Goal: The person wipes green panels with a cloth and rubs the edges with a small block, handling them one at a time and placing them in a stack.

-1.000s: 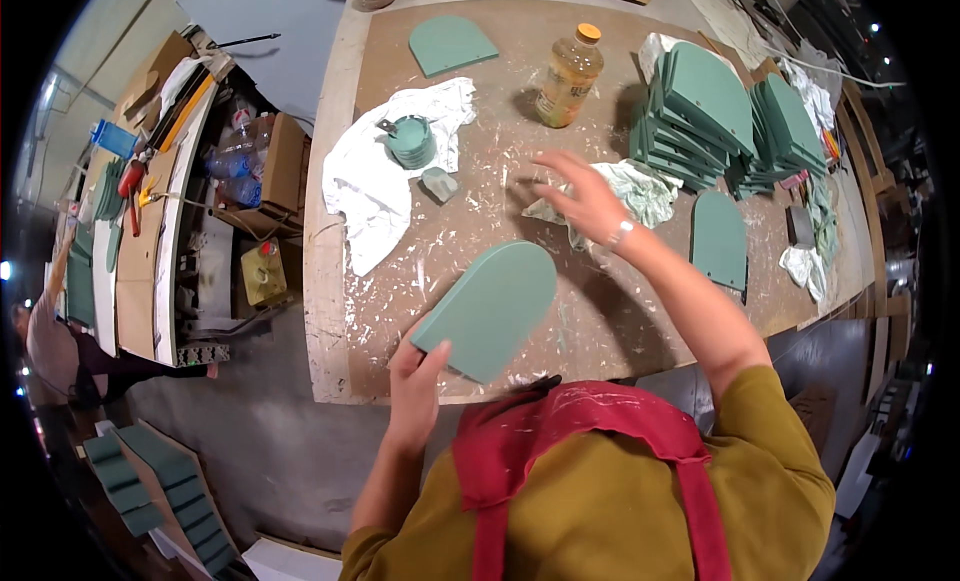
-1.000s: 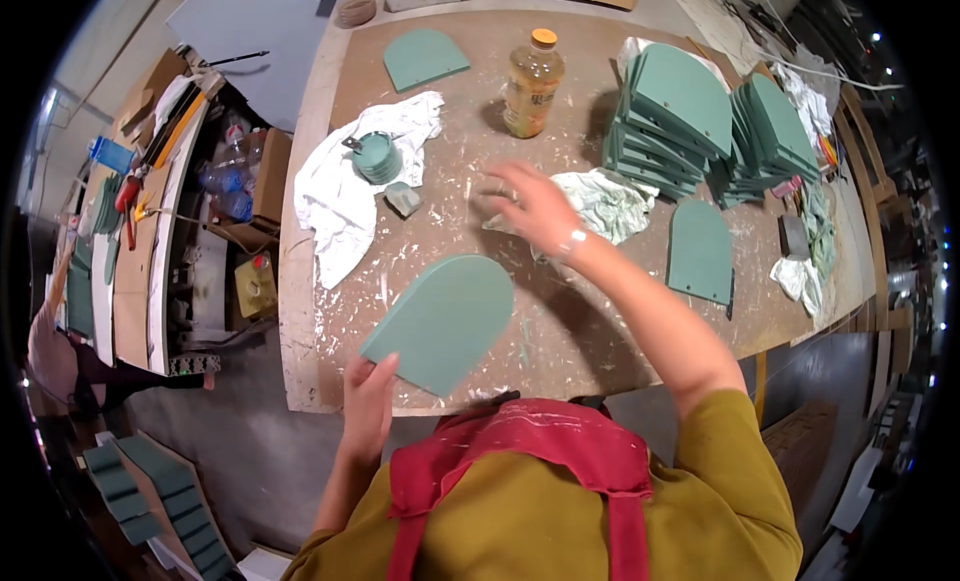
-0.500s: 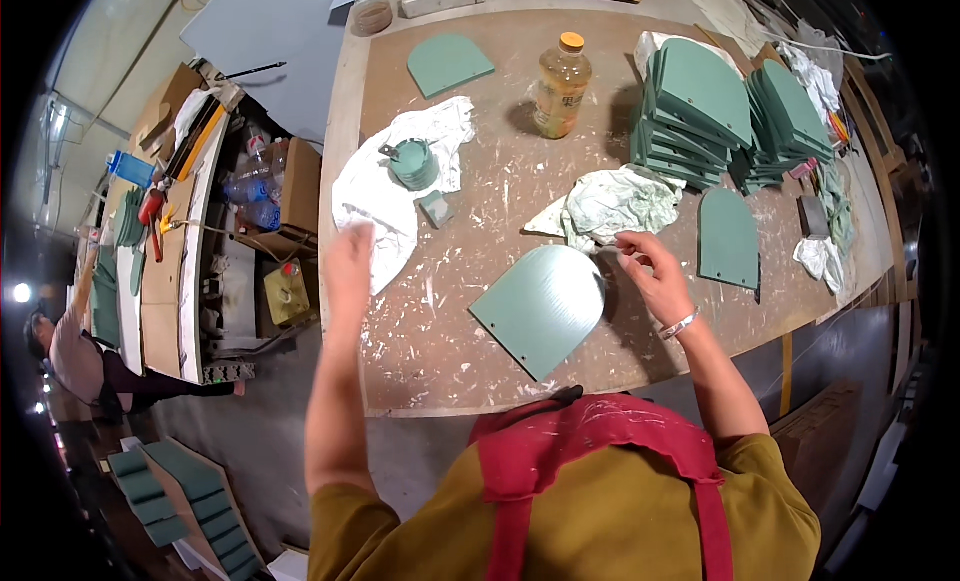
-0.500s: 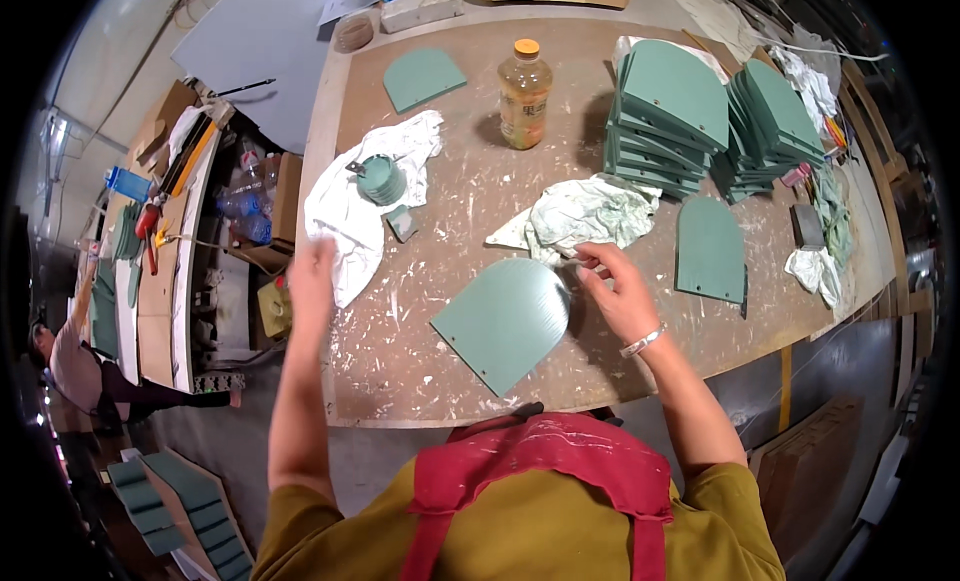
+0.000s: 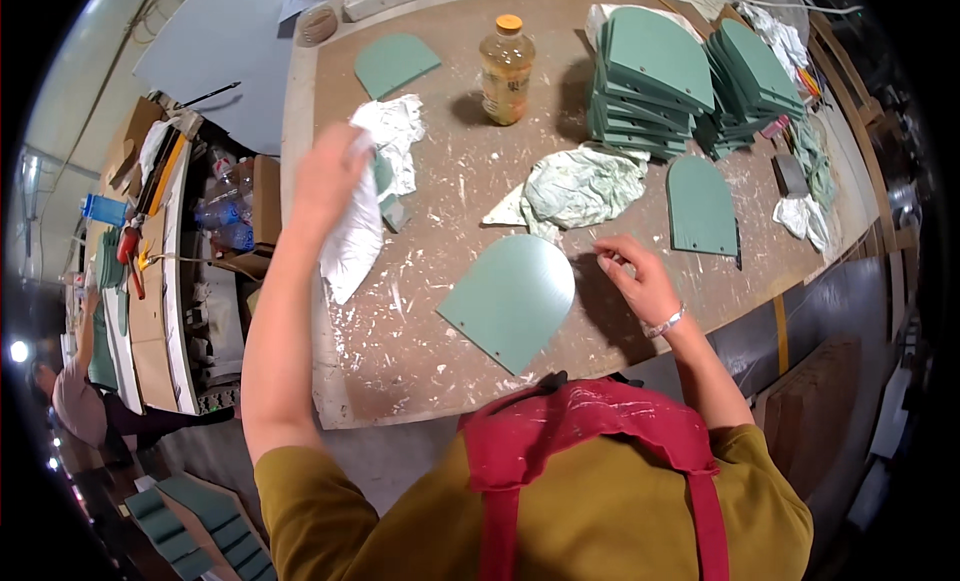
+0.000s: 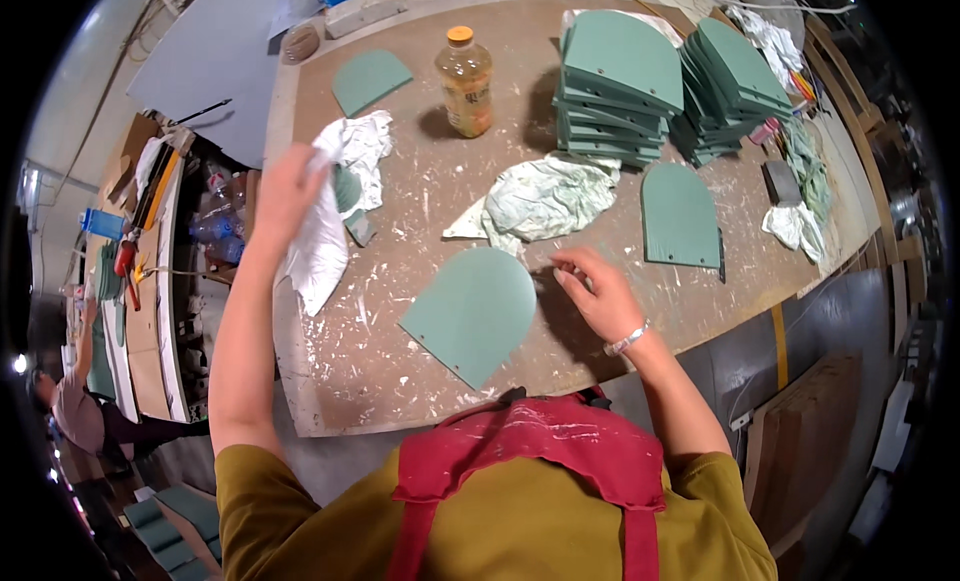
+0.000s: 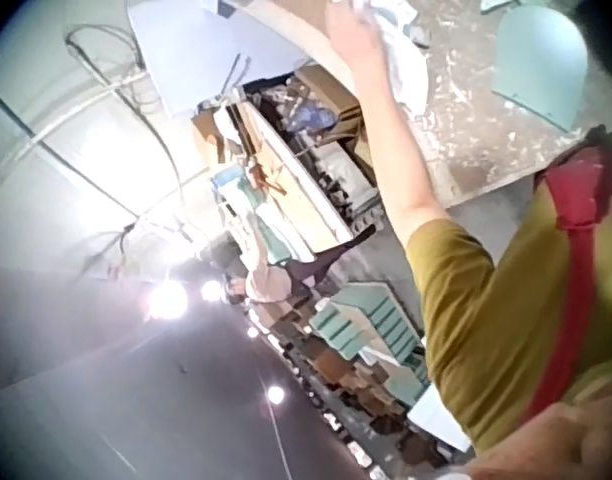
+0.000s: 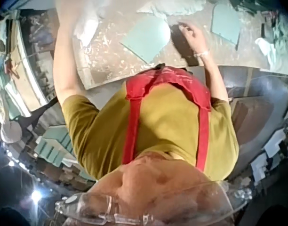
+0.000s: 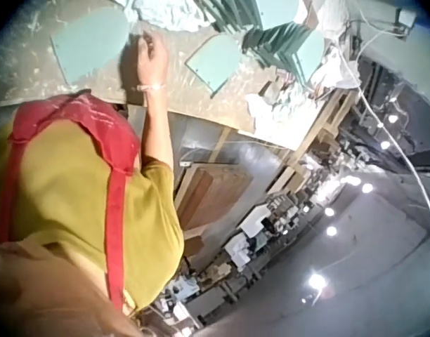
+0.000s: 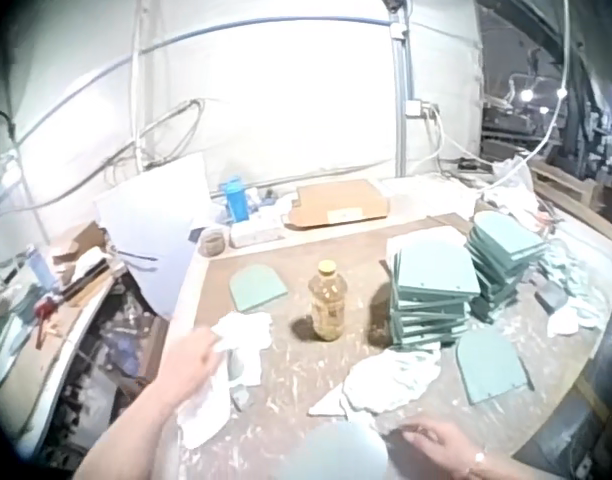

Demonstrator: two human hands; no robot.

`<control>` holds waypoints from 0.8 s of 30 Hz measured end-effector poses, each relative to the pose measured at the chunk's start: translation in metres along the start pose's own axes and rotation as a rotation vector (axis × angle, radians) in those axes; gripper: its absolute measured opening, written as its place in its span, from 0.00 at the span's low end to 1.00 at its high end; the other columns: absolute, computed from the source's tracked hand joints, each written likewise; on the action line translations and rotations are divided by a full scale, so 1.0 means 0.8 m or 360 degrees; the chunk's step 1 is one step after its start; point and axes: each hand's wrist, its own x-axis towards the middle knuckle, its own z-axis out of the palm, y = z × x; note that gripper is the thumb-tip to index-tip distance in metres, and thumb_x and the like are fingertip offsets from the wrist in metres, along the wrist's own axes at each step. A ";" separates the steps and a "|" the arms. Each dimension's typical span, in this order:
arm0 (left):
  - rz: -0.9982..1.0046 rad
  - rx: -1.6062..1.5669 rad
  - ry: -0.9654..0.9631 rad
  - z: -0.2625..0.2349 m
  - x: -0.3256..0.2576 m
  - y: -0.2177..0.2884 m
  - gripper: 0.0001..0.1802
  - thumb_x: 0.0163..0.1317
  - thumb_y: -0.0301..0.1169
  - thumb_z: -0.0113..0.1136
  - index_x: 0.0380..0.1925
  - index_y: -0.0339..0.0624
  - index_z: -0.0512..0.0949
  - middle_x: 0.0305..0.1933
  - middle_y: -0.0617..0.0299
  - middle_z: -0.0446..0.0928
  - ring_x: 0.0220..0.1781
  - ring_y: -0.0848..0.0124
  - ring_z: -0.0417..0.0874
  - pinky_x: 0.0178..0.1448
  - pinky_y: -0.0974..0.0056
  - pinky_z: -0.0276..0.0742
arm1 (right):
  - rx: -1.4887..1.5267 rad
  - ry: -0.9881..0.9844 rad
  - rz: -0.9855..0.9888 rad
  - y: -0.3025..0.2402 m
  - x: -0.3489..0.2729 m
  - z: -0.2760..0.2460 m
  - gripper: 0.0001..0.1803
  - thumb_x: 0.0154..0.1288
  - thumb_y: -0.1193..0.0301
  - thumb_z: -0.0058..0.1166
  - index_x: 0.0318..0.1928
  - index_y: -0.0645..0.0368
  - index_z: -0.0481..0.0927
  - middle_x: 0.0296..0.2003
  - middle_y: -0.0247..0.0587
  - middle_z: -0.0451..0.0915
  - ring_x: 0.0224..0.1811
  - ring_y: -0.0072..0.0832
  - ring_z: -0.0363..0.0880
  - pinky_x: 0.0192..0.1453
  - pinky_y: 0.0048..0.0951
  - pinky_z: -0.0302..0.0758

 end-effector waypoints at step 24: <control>-0.0699 0.0233 -0.0263 0.089 -0.267 0.173 0.32 0.56 0.45 0.68 0.58 0.42 0.75 0.65 0.52 0.67 0.65 0.51 0.66 0.64 0.47 0.60 | -0.0905 -0.0244 -0.0115 0.012 0.024 0.039 0.26 0.61 0.66 0.60 0.59 0.55 0.70 0.42 0.51 0.73 0.44 0.50 0.76 0.44 0.45 0.76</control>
